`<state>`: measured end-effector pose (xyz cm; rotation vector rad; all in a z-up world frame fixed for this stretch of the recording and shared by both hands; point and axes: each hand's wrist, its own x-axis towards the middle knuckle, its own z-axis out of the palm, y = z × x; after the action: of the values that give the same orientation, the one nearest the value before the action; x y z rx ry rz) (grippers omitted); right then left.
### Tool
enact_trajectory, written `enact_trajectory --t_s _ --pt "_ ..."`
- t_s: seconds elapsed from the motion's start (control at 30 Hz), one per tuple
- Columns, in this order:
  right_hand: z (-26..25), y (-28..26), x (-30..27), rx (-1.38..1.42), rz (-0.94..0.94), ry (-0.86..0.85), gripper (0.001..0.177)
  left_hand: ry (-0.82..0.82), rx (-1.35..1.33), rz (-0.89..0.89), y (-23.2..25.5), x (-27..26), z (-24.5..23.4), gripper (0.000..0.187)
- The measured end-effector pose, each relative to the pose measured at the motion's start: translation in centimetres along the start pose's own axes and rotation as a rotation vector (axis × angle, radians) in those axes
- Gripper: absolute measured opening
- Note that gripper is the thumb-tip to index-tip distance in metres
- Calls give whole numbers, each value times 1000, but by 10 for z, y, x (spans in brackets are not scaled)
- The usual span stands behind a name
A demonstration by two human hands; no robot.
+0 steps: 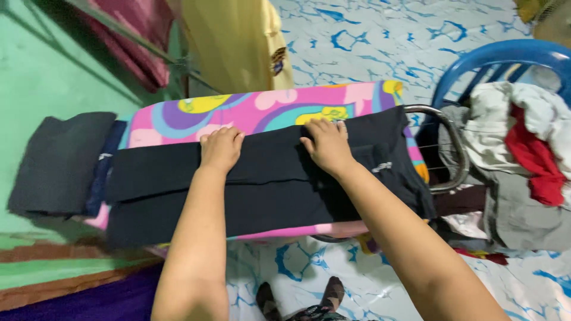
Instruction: Fold a black t-shirt on a table.
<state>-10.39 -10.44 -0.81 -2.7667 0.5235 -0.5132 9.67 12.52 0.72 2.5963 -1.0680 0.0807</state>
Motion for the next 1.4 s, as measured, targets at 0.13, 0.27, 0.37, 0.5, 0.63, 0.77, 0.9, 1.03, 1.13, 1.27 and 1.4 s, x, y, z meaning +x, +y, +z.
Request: enact_trajectory --t_s 0.13,0.27,0.37,0.5,0.63,0.77,0.9,1.03,1.13,1.27,1.4 --pt "29 -56 22 173 -100 -55 44 54 -2 -34 -59 -18 -27 24" --pt "43 -92 41 89 -41 -17 32 73 7 20 -98 -26 -41 24" --pt "50 -100 50 -6 25 25 26 108 10 73 -113 -21 -43 22" --pt "52 -114 47 -51 83 78 20 137 -15 167 -122 -10 -34 26" --pt "63 -162 46 -235 40 259 27 79 47 206 -134 3 -19 29" --pt "77 -207 36 12 -190 -119 64 107 -38 210 -141 -6 -32 30" --pt "88 -223 40 -125 -93 -331 78 -31 16 161 -177 -8 -56 37" --pt "95 -251 41 -35 -232 -320 79 -4 96 181 -225 -13 -77 44" --pt "97 -259 40 -68 -251 -389 82 -79 106 74 -233 -10 -81 40" --pt "99 -259 39 -96 -215 -329 83 -49 177 -24 -211 -13 -72 40" --pt "103 -261 37 -148 -207 -282 82 304 219 -147 -171 -41 -43 39"
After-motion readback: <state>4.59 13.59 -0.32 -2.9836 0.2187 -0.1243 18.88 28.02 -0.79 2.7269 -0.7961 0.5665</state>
